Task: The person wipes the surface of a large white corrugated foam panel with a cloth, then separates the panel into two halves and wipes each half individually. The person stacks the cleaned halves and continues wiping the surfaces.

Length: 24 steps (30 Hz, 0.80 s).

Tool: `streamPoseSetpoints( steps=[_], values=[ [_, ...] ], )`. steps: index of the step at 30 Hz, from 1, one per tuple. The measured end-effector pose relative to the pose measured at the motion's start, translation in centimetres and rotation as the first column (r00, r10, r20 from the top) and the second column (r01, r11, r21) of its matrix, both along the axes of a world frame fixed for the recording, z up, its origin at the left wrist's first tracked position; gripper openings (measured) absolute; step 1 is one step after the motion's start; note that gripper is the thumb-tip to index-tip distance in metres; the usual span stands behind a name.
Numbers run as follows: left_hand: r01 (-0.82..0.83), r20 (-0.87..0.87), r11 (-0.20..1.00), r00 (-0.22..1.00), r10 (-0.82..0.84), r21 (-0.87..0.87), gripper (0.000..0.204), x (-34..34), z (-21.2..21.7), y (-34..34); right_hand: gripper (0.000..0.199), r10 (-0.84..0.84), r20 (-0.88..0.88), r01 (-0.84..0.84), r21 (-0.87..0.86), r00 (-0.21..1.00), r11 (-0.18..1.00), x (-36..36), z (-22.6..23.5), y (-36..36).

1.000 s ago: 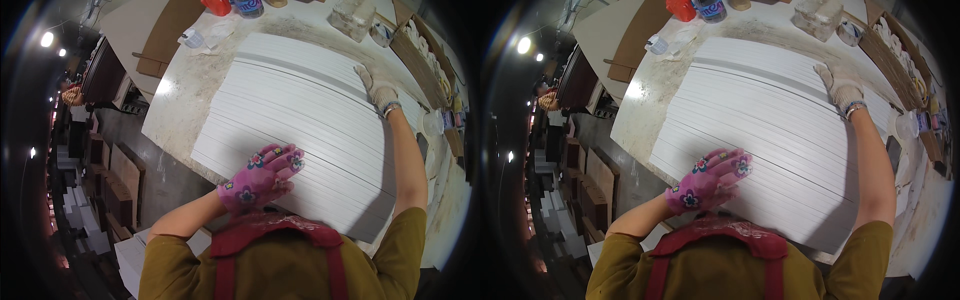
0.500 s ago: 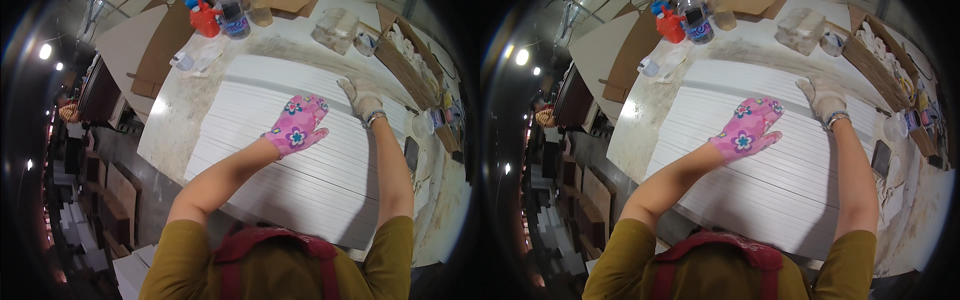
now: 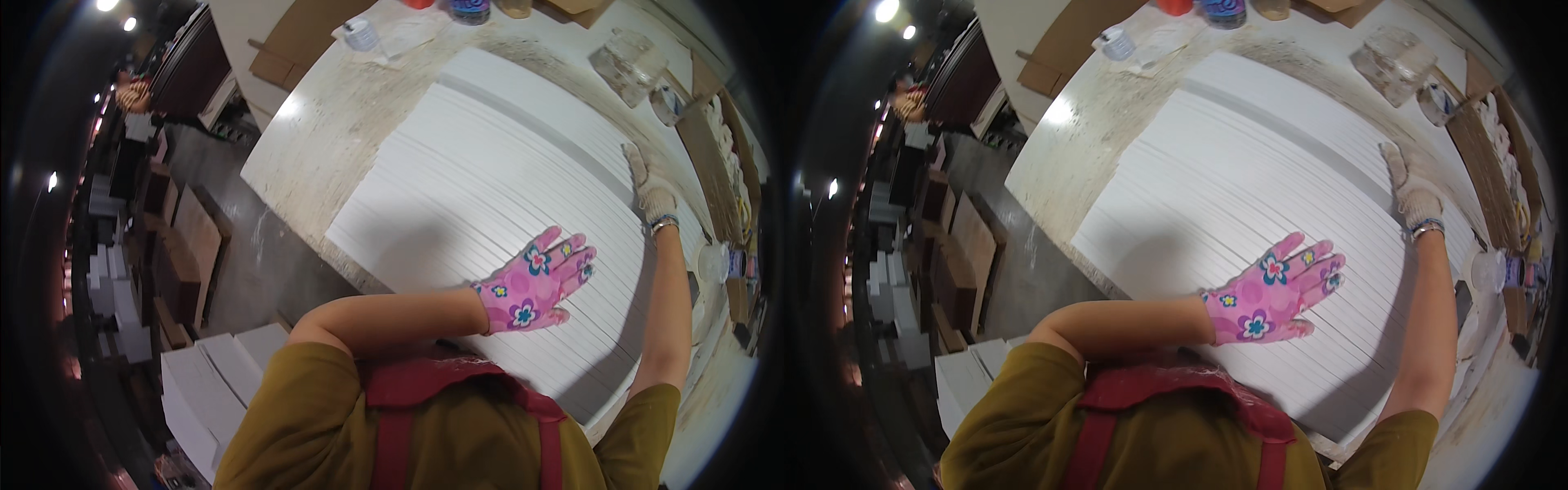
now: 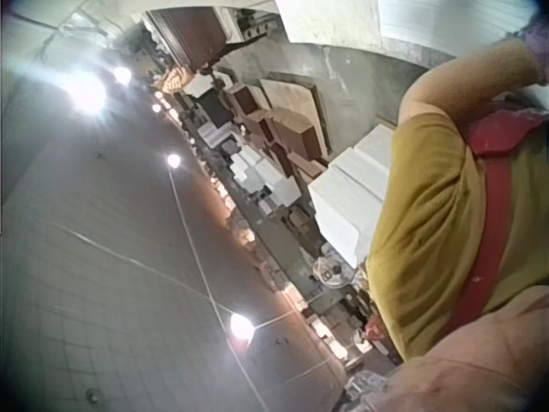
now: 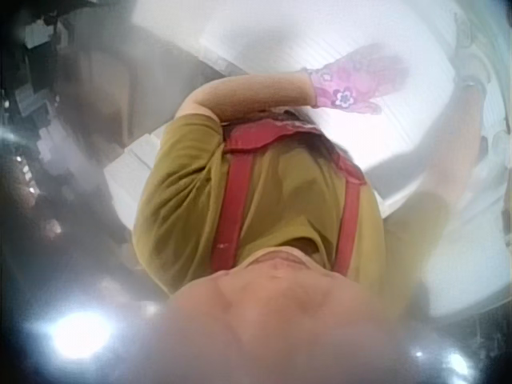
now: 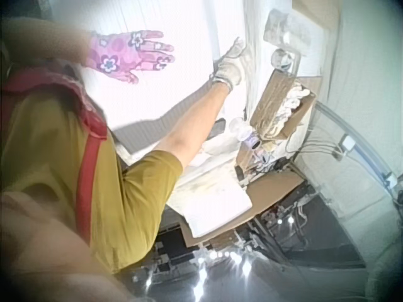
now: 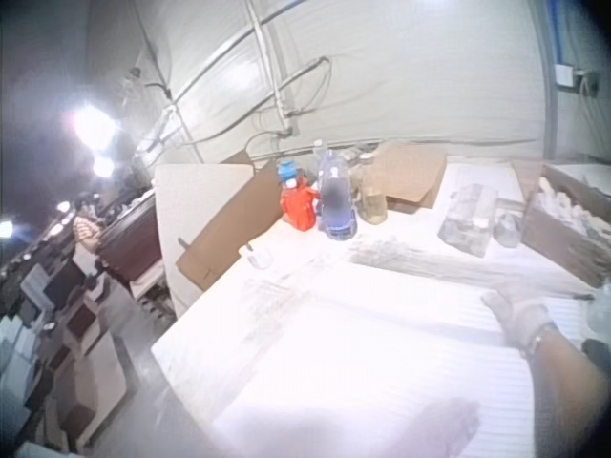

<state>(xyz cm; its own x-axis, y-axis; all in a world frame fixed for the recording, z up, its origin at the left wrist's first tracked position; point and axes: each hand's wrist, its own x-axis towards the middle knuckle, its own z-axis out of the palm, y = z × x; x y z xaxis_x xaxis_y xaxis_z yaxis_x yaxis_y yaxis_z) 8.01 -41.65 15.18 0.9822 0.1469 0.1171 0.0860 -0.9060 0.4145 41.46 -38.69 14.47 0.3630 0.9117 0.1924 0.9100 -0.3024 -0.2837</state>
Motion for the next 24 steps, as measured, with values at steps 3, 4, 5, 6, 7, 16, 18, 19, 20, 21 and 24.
streamPoseSetpoints(
  steps=[3, 4, 5, 6, 7, 16, 18, 19, 20, 21, 24],
  values=[
    [-0.016, -0.002, 1.000, 1.000, 0.016, -0.012, 0.076, -2.1, -0.1, -1.3, 0.060, -0.050, 0.004, 0.050, -0.060, 0.999, 0.997, 0.7, -0.7, 0.0],
    [-0.018, -0.010, 1.000, 1.000, 0.018, -0.005, 0.077, -2.5, -0.1, -1.5, 0.062, -0.069, -0.018, 0.067, -0.067, 0.997, 0.995, 1.0, -1.0, 0.0],
    [-0.027, 0.008, 1.000, 1.000, 0.027, 0.000, 0.077, -3.1, -0.1, -1.6, 0.063, -0.091, 0.011, 0.091, -0.078, 0.996, 0.993, 1.4, -1.4, 0.0],
    [-0.021, -0.030, 1.000, 0.999, 0.021, -0.002, 0.077, -3.6, 0.0, -1.7, 0.063, -0.073, -0.017, 0.071, -0.090, 0.997, 0.993, 1.9, -1.7, 0.0],
    [-0.021, -0.050, 1.000, 0.999, 0.021, 0.001, 0.078, -4.2, 0.1, -1.9, 0.062, -0.054, -0.016, 0.053, -0.084, 0.998, 0.995, 2.3, -2.1, 0.1],
    [-0.047, -0.085, 0.997, 0.995, 0.043, -0.053, 0.080, -8.9, 0.4, -3.2, 0.053, -0.054, 0.074, 0.078, -0.380, 0.996, 0.922, 3.8, -2.5, 0.6],
    [-0.044, -0.090, 0.998, 0.995, 0.040, -0.044, 0.081, -9.8, 0.3, -3.3, 0.054, -0.033, 0.031, 0.040, -0.271, 0.999, 0.962, 3.7, -2.3, 0.6],
    [-0.042, -0.091, 0.998, 0.995, 0.038, -0.041, 0.082, -10.2, 0.2, -3.4, 0.055, -0.014, 0.070, 0.029, -0.222, 0.997, 0.975, 3.7, -2.3, 0.6],
    [-0.035, -0.113, 0.998, 0.993, 0.028, -0.061, 0.084, -10.6, 0.2, -3.6, 0.056, -0.004, 0.057, 0.014, -0.180, 0.998, 0.984, 3.7, -2.3, 0.6],
    [-0.036, -0.091, 0.997, 0.995, 0.031, -0.062, 0.085, -10.9, 0.1, -3.7, 0.058, 0.031, -0.036, -0.036, -0.139, 0.999, 0.990, 3.7, -2.4, 0.6],
    [-0.032, -0.067, 0.992, 0.997, 0.024, -0.123, 0.087, -11.6, -0.2, -4.1, 0.063, 0.020, 0.028, -0.017, -0.092, 0.999, 0.996, 4.0, -2.9, 0.6]
  ],
)
